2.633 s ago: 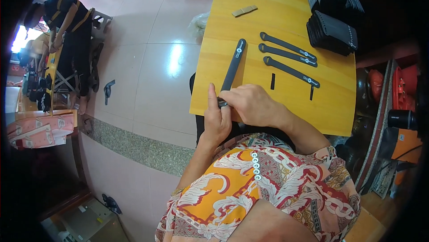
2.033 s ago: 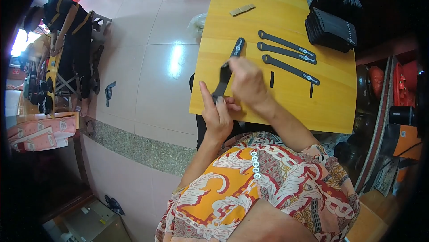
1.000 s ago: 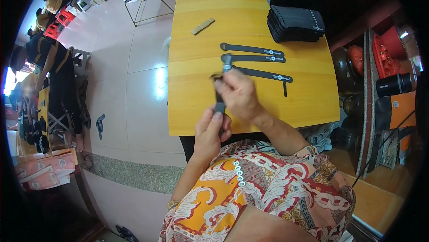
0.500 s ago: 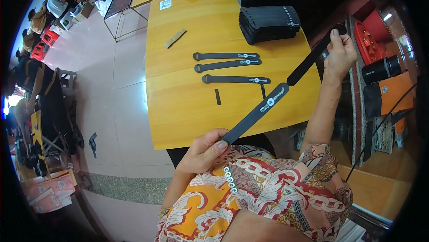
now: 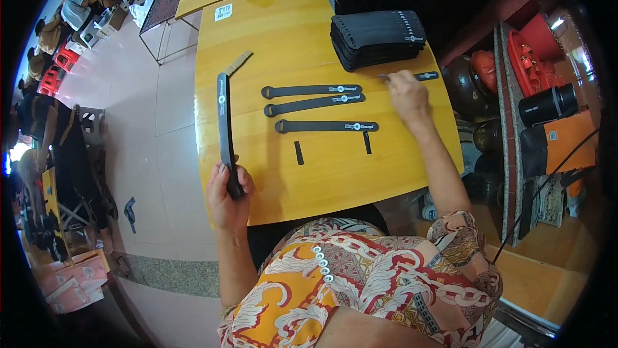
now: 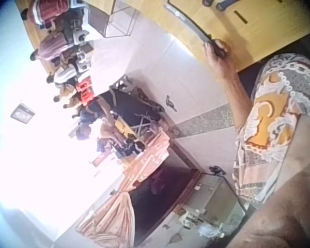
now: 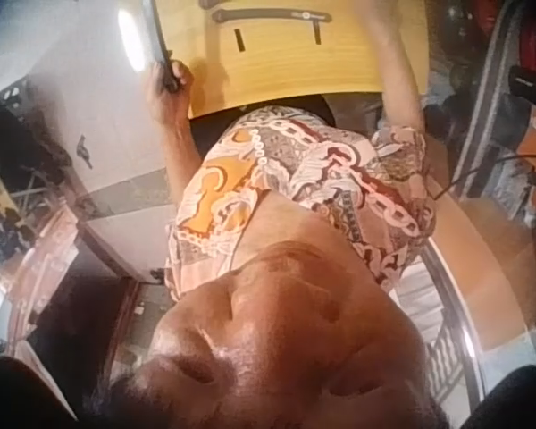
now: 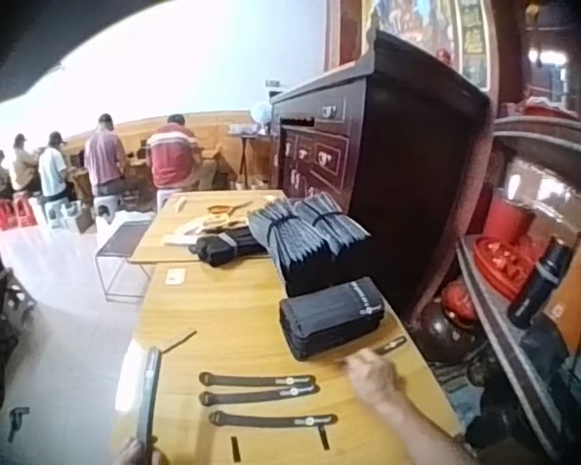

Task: Assembling and inspecting small black straps by hand at a workbench.

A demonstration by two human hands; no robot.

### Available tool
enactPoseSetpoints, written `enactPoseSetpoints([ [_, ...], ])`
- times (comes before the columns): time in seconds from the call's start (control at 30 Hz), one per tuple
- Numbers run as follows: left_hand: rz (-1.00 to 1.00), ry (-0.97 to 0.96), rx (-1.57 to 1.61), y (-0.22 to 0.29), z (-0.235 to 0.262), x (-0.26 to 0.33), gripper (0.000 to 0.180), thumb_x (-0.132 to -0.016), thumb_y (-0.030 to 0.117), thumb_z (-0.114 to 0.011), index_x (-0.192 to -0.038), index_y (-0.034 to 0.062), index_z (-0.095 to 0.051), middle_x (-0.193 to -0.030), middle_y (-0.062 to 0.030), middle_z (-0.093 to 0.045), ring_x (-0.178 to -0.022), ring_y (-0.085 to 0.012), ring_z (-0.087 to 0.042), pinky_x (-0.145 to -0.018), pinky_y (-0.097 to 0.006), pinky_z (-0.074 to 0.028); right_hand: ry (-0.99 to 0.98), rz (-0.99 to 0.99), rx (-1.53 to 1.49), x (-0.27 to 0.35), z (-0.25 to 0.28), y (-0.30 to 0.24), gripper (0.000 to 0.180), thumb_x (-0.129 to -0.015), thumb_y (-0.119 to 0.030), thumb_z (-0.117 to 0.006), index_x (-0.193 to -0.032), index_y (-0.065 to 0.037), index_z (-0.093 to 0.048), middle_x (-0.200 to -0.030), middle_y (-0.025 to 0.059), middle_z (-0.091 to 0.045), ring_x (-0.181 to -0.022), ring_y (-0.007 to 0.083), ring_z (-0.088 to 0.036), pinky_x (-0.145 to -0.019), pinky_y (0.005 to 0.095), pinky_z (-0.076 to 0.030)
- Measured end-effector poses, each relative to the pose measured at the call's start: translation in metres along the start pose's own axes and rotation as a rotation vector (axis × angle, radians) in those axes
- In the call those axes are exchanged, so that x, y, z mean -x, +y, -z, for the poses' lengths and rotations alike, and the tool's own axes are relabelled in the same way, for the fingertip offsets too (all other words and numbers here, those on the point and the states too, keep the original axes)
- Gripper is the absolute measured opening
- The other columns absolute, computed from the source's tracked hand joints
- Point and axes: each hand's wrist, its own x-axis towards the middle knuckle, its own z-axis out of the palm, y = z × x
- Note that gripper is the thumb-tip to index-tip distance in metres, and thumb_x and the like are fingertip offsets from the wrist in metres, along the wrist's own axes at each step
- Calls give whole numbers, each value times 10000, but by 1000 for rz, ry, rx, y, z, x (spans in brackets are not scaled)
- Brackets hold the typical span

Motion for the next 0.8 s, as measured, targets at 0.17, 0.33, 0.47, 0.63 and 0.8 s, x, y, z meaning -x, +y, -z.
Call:
enactPoseSetpoints([
  [0.17, 43, 124, 4, -4, -1, -9, 189, -900, 180, -448, -1022, 42, -490, -689, -64, -501, -525, -141, -452, -452, -237, -347, -244, 19, -4, -5, 0, -19, 180, -801, -103, -553, -947, -16, -613, -959, 113, -563, -769, 317, -598, -682, 401, -481],
  [0.33, 69, 186, 43, -18, 13, -9, 214, -908, 221, -448, -1035, 53, -486, -728, -44, -507, -542, -130, -464, -455, -234, -354, -247, 91, -73, -6, 4, -23, 257, -820, -152, -530, -1037, -21, -578, -952, 155, -552, -819, 329, -583, -692, 415, -478],
  [0.47, 113, 112, 58, -24, 8, -20, 240, -908, 223, -447, -1061, 40, -478, -720, -49, -520, -522, -132, -470, -451, -245, -366, -283, 7, -161, -1, 35, -55, 237, -856, -174, -520, -1011, -6, -580, -907, 167, -567, -826, 325, -583, -716, 387, -467],
  [0.63, 94, 109, 110, -21, 13, -10, 257, -917, 224, -425, -1070, 23, -474, -716, -48, -505, -514, -140, -452, -449, -258, -347, -409, -136, -762, 24, 41, -133, 135, -855, -56, -502, -926, 24, -585, -839, 172, -594, -785, 319, -588, -682, 336, -466],
  [0.8, 83, 105, 177, -21, 16, -9, 259, -921, 219, -415, -1073, 16, -471, -721, -45, -490, -508, -130, -433, -455, -254, -348, -553, 6, -1021, 44, 34, -215, 112, -811, -19, -535, -912, 18, -567, -826, 183, -595, -762, 331, -595, -662, 362, -472],
])
